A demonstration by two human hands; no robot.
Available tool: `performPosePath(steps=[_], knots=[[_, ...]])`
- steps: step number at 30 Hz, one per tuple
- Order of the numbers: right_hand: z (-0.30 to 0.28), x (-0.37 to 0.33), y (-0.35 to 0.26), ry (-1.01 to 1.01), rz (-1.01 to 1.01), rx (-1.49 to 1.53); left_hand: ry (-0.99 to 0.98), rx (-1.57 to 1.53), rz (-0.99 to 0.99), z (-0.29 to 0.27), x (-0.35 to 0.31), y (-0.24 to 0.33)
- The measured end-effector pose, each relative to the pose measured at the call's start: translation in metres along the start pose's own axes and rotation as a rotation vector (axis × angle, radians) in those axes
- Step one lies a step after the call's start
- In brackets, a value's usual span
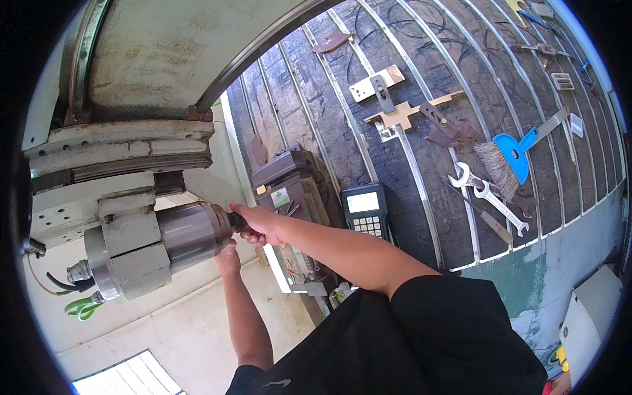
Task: Adjusting the spindle and tool bit on a CNC machine using wrenches and a control pendant.
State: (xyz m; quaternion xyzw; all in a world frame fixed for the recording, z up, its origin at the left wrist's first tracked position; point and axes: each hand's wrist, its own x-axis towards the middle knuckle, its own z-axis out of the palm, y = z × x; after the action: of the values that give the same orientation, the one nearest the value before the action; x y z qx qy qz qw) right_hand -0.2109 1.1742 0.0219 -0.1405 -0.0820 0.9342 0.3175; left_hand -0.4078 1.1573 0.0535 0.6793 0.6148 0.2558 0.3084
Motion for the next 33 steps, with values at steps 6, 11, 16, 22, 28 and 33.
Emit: performPosePath(steps=[6, 11, 16, 22, 28, 33], knots=[[-0.01, 0.009, 0.003, -0.036, -0.034, -0.001, 0.191, -0.159, -0.129, 0.038, -0.007, 0.064], [-0.006, -0.005, 0.016, -0.175, -0.356, 0.385, 0.5, -0.505, 0.005, 0.075, 0.001, 0.088], [-0.055, 0.045, 0.029, -0.724, -0.201, 0.426, 0.468, -0.535, -0.034, 0.077, 0.003, 0.085], [0.013, -0.008, 0.014, -0.033, -0.337, 0.456, 0.418, -0.475, -0.096, 0.069, -0.002, 0.076], [-0.058, 0.061, 0.03, -1.048, -0.057, 0.402, 0.32, -0.422, -0.033, 0.064, 0.0, 0.068], [-0.015, 0.021, 0.025, -0.5, -0.163, 0.289, 0.244, -0.583, -0.131, 0.054, -0.007, 0.066]])
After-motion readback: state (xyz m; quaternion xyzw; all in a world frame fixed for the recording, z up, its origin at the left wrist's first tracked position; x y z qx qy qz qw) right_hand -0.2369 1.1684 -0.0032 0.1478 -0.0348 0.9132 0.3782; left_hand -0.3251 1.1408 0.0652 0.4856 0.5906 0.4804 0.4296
